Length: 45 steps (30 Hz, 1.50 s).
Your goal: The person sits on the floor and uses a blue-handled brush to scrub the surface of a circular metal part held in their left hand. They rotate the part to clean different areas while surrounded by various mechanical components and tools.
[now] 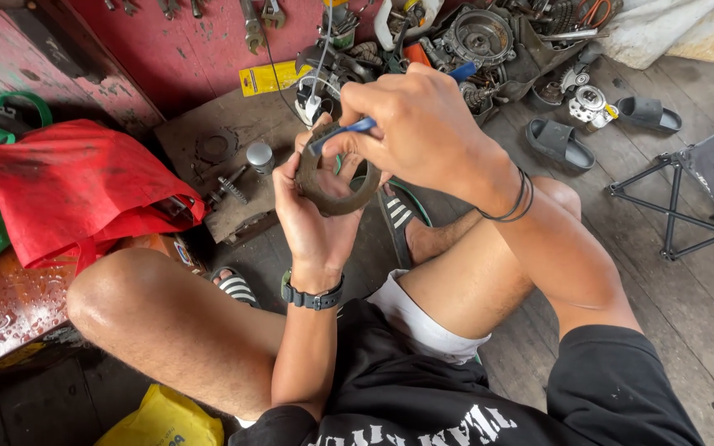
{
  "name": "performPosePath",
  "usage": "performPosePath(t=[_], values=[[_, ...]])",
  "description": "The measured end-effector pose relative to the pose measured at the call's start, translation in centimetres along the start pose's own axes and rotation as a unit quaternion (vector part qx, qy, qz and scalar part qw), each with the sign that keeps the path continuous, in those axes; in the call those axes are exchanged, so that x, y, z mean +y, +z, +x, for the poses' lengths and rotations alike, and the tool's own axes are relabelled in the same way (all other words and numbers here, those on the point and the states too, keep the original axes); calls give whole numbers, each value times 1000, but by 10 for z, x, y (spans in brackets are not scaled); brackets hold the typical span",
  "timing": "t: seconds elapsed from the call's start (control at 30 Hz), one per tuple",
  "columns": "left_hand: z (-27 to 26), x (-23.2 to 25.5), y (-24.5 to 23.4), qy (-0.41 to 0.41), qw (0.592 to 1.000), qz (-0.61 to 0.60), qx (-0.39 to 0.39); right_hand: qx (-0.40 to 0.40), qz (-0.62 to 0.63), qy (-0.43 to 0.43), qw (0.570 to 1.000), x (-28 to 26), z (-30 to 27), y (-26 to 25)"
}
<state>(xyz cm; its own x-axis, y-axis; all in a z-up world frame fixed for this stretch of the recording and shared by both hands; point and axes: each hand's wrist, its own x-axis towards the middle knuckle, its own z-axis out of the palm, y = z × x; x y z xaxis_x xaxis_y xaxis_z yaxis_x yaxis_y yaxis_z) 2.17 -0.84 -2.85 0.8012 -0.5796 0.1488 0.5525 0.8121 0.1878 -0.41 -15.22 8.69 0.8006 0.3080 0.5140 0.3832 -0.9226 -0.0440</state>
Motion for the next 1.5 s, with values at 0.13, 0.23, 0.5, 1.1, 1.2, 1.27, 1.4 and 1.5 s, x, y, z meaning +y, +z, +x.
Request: performPosePath(t=[0.13,0.23,0.5,1.1,1.2,1.27,1.4,1.5], values=[[2,0,0,-6,1000,-5,2,9,-8,1,1000,-10,2,4],[-4,4,6,-21,999,-36,6,-2,44,-16,999,-16,1,8],[17,5,-53,3,997,31,77,-19,25,17,999,-12,-5,27],[-5,10,35,16,991,30,126,12,4,7,1000,-5,1,19],[7,16,-29,8,993,10,119,-3,9,-25,1000,-18,0,18],[5,16,-22,11,992,16,125,7,10,-30,999,-21,1,14],[-6,11,34,21,994,22,108,50,-36,-34,998,-14,-1,12],[0,14,-13,14,992,17,122,43,-14,-30,999,-25,-2,9]])
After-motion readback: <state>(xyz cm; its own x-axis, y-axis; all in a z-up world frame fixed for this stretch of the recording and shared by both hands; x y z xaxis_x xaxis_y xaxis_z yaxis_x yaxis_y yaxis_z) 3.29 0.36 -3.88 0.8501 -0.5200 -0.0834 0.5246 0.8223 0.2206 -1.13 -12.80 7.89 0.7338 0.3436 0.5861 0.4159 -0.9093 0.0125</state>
